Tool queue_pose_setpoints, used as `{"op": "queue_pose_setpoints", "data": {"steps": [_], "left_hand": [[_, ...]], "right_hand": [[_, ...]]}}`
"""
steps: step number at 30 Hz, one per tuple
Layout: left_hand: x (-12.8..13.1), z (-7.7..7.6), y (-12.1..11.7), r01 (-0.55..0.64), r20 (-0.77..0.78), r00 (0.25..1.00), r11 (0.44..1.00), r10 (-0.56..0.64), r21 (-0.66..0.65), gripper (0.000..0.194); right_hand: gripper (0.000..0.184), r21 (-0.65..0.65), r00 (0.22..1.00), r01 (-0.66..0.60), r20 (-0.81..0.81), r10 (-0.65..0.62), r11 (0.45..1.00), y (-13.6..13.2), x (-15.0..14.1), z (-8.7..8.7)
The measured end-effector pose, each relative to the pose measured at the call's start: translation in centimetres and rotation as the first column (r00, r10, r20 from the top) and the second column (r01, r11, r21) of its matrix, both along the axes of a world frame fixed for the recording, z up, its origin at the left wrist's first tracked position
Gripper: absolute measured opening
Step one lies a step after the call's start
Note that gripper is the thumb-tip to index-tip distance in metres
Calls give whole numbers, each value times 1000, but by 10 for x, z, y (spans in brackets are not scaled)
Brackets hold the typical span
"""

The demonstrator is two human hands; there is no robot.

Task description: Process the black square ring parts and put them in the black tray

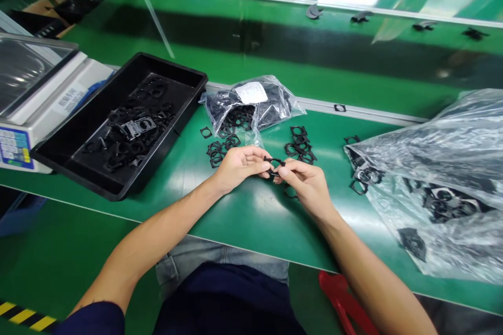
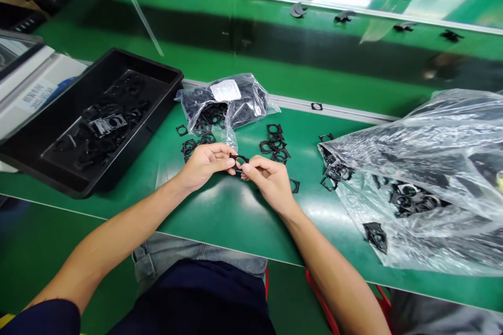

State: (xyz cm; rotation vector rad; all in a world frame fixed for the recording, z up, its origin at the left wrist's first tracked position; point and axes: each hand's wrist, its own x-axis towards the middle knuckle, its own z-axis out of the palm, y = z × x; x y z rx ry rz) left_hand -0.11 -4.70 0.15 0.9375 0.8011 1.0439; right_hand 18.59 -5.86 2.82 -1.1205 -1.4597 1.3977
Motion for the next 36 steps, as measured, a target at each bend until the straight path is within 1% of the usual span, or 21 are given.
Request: {"op": "queue_pose_setpoints", "data": {"steps": [4,7,9,11,16,20,28,32,36], "left_hand": [[1,0,0,-14,-5,1000,999,14,-43,43],[2,0,-1,-45,-31,999,998,43,-42,40],[2,0,-1,-80,-41,996,996,79,-39,39],[2,0,-1,-91,-50,995,995,89,-45,39],[1,-2,0,-33,-31,999,996,31,-83,43],[1,0,-1,-18,11,1000,991,20,-135,46],[1,2,-1,-3,40,999,983,10,-183,45],[0,4,0,10,45,999,979,0,-205,45],[0,5,0,34,61,998,975,-21,-218,44]], "right_hand": [[38,-116,993,35,-104,-47,993,1,-1,-4],[38,-149,995,6,-95,-21,989,1,-1,-5],[39,-150,997,-30,-69,20,988,1,0,-4],[38,-149,998,-39,-63,30,988,0,1,-3],[38,-137,998,-37,-60,29,990,0,2,-2],[36,-124,996,-39,-83,28,992,-1,1,-2],[36,-180,992,-40,-124,17,983,-1,0,-2],[39,-174,995,-30,-97,13,984,-1,-1,-3],[40,-141,998,-10,-60,1,990,-1,-1,-5]]}}
